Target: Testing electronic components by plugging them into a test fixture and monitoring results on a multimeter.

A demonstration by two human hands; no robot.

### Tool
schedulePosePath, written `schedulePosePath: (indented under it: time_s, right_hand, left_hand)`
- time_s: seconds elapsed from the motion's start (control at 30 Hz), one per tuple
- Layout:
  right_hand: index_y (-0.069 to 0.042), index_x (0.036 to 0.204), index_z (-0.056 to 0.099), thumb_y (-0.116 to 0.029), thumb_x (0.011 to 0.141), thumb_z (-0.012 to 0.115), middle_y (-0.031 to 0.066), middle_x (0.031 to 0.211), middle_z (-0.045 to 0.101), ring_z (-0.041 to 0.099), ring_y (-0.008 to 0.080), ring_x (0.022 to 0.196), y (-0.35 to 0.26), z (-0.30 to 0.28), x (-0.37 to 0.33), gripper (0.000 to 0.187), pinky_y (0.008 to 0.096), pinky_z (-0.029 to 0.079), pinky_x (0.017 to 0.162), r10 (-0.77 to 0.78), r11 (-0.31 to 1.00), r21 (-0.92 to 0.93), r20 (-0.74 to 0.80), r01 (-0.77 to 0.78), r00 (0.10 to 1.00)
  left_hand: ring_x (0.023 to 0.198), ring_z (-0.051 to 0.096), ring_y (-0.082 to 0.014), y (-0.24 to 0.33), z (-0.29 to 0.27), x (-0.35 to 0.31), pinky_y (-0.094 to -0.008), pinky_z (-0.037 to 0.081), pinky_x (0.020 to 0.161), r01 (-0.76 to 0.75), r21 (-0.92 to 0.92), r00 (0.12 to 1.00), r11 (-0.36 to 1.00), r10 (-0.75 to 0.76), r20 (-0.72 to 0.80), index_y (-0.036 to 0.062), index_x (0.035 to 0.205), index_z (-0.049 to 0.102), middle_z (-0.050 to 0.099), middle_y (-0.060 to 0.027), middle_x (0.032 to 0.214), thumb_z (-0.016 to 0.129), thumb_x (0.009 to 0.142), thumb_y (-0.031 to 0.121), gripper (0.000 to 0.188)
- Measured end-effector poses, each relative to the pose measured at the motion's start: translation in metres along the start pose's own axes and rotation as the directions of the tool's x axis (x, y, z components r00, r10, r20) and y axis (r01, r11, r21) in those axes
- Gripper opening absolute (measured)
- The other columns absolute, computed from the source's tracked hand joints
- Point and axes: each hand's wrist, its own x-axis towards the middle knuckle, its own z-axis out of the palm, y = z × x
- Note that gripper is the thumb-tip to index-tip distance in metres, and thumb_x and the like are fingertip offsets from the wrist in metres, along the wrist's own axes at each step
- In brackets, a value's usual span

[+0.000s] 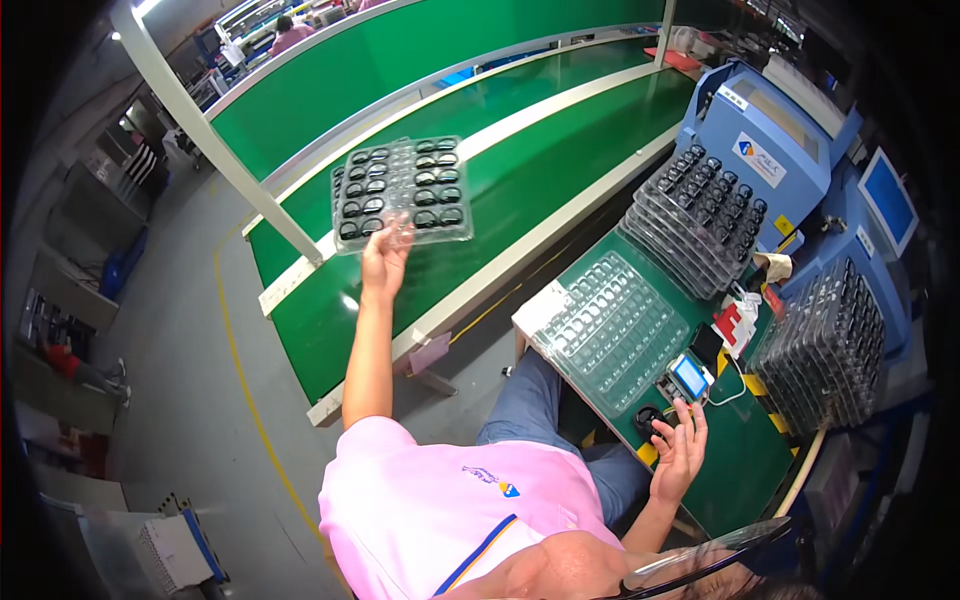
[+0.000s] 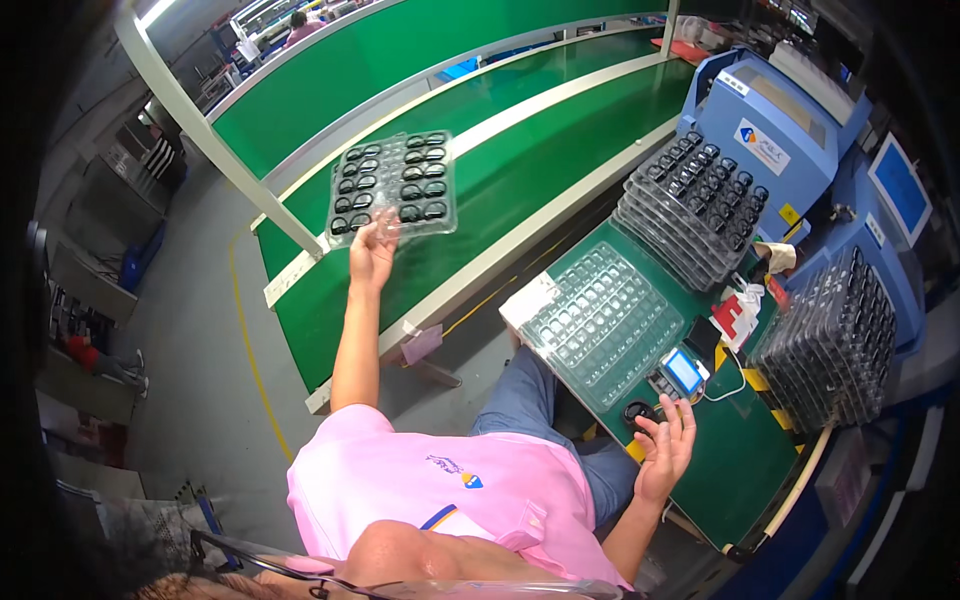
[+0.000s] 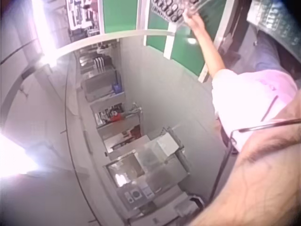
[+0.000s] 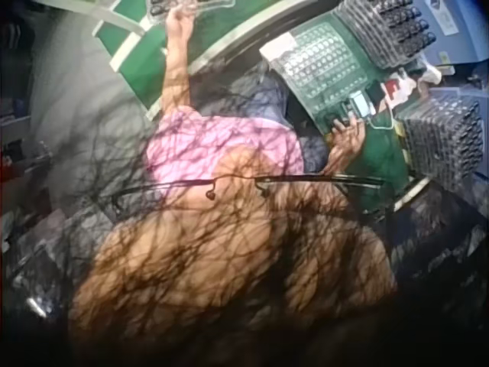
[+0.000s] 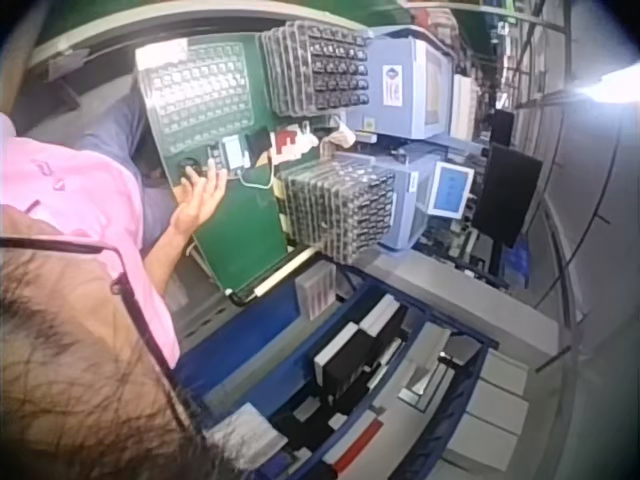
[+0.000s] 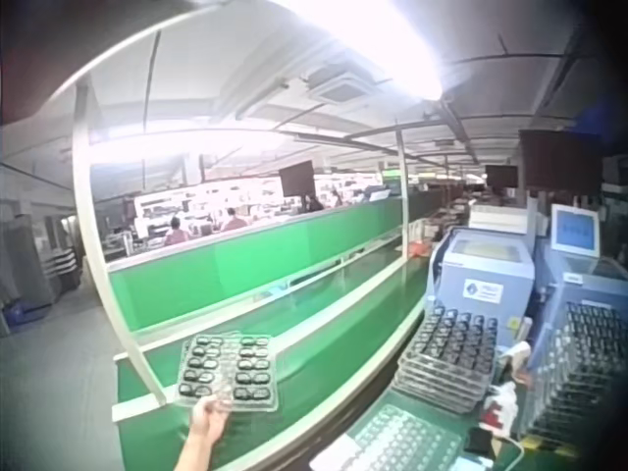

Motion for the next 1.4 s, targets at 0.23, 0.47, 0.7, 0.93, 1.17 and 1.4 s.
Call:
schedulePosePath:
  time_s: [0.23, 0.47, 0.7, 0.93, 1.17, 1.4]
  right_hand:
    - [-0.001, 0.157, 0.039, -0.014, 0.11, 0.058, 0.0179, 0.147, 0.061, 0.075, 0.019, 0.099, 0.011, -0.007, -0.001, 0.052, 0.0238, 0.062, 0.076, -0.01, 1.0, -0.017, -0.101, 0.008, 0.995]
    - [0.0, 0.157, 0.04, -0.018, 0.111, 0.057, 0.0182, 0.145, 0.061, 0.074, 0.0181, 0.099, 0.018, -0.007, -0.001, 0.052, 0.0231, 0.06, 0.077, -0.034, 0.998, -0.052, -0.137, 0.027, 0.99]
    - [-0.001, 0.156, 0.041, -0.017, 0.111, 0.058, 0.0172, 0.143, 0.062, 0.073, 0.0177, 0.099, 0.023, -0.008, 0.006, 0.051, 0.0226, 0.06, 0.076, -0.054, 0.998, -0.047, -0.121, 0.048, 0.991]
    - [-0.001, 0.155, 0.043, -0.016, 0.111, 0.058, 0.0159, 0.141, 0.064, 0.073, 0.017, 0.099, 0.026, -0.012, 0.005, 0.049, 0.0227, 0.059, 0.077, -0.036, 0.998, -0.048, -0.141, 0.029, 0.989]
    - [0.0, 0.153, 0.045, -0.017, 0.111, 0.057, 0.0153, 0.14, 0.064, 0.072, 0.0164, 0.1, 0.025, -0.009, 0.007, 0.047, 0.0224, 0.058, 0.079, -0.019, 0.999, -0.034, -0.12, 0.015, 0.993]
    - [0.0, 0.152, 0.047, -0.017, 0.111, 0.057, 0.015, 0.138, 0.065, 0.072, 0.0165, 0.1, 0.03, -0.01, 0.008, 0.046, 0.0224, 0.058, 0.078, -0.029, 0.999, -0.026, -0.104, 0.026, 0.994]
  left_hand:
    - [0.118, 0.069, -0.0343, 0.05, -0.067, 0.095, -0.0411, 0.058, 0.107, -0.111, 0.008, 0.977, 0.994, 0.111, -0.184, -0.0017, 0.123, 0.063, 0.072, -0.0186, 0.122, 0.062, 0.099, 0.011, 0.027]
    - [0.114, 0.069, -0.033, 0.065, -0.077, 0.147, -0.0428, 0.058, 0.105, -0.089, 0.042, 0.974, 0.995, 0.095, -0.207, -0.0002, 0.115, 0.063, 0.071, -0.0176, 0.12, 0.063, 0.099, 0.012, 0.02]
    - [0.119, 0.069, -0.0344, 0.059, -0.075, 0.168, -0.0431, 0.057, 0.107, -0.033, 0.061, 0.966, 0.998, 0.047, -0.253, -0.0018, 0.118, 0.062, 0.07, -0.0224, 0.125, 0.065, 0.099, 0.013, 0.024]
    - [0.116, 0.07, -0.0325, 0.062, -0.084, 0.156, -0.0395, 0.059, 0.104, 0.018, 0.086, 0.974, 0.996, 0.002, -0.226, -0.0022, 0.128, 0.059, 0.069, -0.0199, 0.125, 0.069, 0.102, 0.021, 0.036]
    - [0.088, 0.08, -0.0296, 0.085, -0.095, 0.149, -0.0221, 0.065, 0.057, 0.269, 0.19, 0.93, 0.944, -0.203, -0.306, -0.0018, 0.138, 0.055, 0.073, -0.0248, 0.121, 0.074, 0.101, 0.037, 0.056]
    - [0.089, 0.08, -0.0273, 0.082, -0.087, 0.133, -0.0237, 0.066, 0.058, 0.325, 0.312, 0.915, 0.893, -0.214, -0.342, -0.0056, 0.135, 0.058, 0.076, -0.0246, 0.115, 0.072, 0.102, 0.046, 0.063]
